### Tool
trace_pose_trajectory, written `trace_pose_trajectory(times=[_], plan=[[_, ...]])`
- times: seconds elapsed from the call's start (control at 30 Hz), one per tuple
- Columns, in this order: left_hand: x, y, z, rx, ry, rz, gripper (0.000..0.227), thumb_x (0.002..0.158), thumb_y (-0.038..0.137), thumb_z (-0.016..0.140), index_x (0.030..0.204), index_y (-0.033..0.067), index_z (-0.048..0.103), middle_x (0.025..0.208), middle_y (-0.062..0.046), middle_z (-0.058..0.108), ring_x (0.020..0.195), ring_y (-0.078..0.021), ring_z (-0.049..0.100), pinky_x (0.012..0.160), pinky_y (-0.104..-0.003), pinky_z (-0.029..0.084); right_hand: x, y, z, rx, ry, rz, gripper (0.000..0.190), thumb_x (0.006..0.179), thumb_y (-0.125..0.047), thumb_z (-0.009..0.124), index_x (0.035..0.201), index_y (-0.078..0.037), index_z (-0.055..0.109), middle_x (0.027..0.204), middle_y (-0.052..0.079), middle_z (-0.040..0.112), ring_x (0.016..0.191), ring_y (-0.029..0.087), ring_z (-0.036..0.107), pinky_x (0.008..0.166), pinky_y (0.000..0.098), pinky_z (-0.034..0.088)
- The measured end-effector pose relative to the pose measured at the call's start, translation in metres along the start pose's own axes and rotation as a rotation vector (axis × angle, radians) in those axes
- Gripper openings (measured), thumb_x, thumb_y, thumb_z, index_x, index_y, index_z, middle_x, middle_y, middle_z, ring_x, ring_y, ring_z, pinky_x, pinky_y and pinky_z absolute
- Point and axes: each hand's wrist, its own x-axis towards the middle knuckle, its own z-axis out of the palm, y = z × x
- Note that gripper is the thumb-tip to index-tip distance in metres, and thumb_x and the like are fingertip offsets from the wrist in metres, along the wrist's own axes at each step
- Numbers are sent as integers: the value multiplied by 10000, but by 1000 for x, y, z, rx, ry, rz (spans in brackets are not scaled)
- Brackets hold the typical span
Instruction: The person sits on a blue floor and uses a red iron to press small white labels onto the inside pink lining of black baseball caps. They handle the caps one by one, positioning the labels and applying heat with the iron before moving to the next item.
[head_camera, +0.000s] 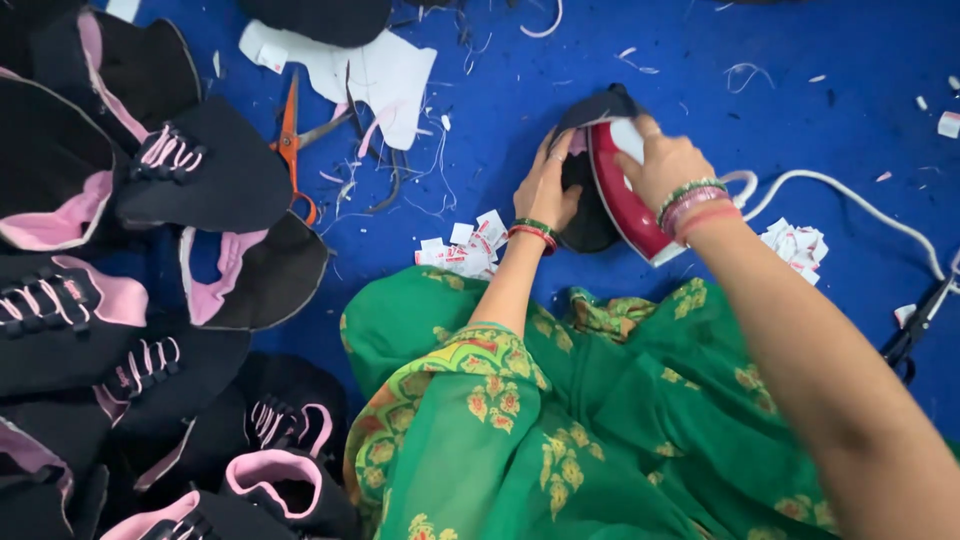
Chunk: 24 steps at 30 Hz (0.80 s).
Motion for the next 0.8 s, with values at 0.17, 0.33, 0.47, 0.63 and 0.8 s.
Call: trace_pose_trajectory(times=[0.17,0.33,0.47,0.63,0.8], plan=[[2,-15,12,19,40,19,850,774,68,790,1516,236,412,1600,-93,412,1337,-388,536,1032,-448,517,-36,6,-5,-125,-130,-16,596,949,-435,627,1484,-210,491,954,308,712,887,496,701,798,581,559],[-7,-17,17,11,93,87,863,755,38,772,1516,194,395,1616,-101,392,1367,-379,520,1048,-441,513,-21,10,4,-100,-17,8,541,1015,-466,611,1432,-132,523,990,313,709,910,511,693,775,588,572],[-4,-13,14,-18,66,45,872,743,26,761,1511,205,387,1632,-76,373,1342,-373,533,1014,-444,521,-30,18,6,-157,-22,28,564,997,-476,596,1453,-156,509,975,303,715,903,506,697,769,589,569],[-2,-15,14,-8,54,-5,869,760,42,760,1521,235,389,1620,-67,382,1283,-379,581,988,-454,535,-60,2,-25,-262,-110,71,590,990,-511,579,1472,-179,500,987,300,717,909,500,706,765,590,576],[2,-12,14,15,12,-45,851,784,51,742,1530,253,387,1634,-51,389,1228,-381,621,962,-468,547,-40,-14,-16,-198,-178,127,619,995,-521,569,1512,-197,470,972,308,721,905,502,708,791,591,570]])
